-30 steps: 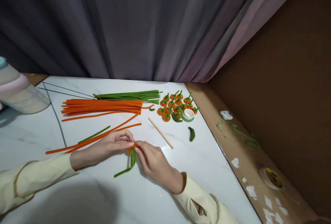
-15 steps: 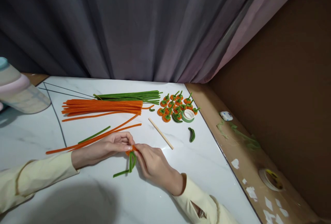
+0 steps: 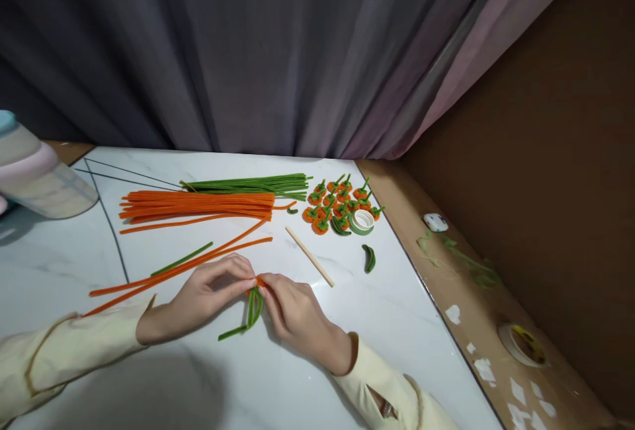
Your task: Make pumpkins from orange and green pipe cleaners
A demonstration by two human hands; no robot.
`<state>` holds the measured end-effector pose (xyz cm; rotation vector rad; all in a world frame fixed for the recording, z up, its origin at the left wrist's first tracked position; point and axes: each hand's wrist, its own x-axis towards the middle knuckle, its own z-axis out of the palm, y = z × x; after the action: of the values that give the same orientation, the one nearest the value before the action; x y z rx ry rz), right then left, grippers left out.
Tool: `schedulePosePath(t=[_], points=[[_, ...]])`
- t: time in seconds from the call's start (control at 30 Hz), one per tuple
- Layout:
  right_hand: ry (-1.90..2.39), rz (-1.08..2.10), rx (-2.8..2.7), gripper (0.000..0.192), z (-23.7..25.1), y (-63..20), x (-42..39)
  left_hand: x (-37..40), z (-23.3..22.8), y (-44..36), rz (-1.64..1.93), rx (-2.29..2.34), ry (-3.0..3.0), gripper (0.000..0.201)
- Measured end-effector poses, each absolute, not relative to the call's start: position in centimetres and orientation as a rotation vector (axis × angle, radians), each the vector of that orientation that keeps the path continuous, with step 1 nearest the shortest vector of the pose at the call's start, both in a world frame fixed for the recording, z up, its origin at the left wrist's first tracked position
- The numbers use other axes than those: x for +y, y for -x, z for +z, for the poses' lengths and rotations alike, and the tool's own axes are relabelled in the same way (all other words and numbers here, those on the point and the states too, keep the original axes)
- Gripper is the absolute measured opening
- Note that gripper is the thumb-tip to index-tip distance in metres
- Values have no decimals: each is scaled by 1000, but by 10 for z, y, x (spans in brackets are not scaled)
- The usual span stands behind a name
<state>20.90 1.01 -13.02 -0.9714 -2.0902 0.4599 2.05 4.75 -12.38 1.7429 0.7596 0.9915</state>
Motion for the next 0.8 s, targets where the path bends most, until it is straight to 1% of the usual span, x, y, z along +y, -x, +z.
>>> schedulePosePath(t=[0.13, 0.4, 0.8], points=[[976, 467, -2069, 17, -131, -209, 10, 46, -124, -20, 1112, 607, -1941, 10], [984, 449, -2069, 16, -133, -209, 10, 44, -123, -19, 1203, 591, -2162, 14], [992, 421, -2036, 17, -132, -207, 10, 43, -130, -16, 1177, 738, -2073, 16]])
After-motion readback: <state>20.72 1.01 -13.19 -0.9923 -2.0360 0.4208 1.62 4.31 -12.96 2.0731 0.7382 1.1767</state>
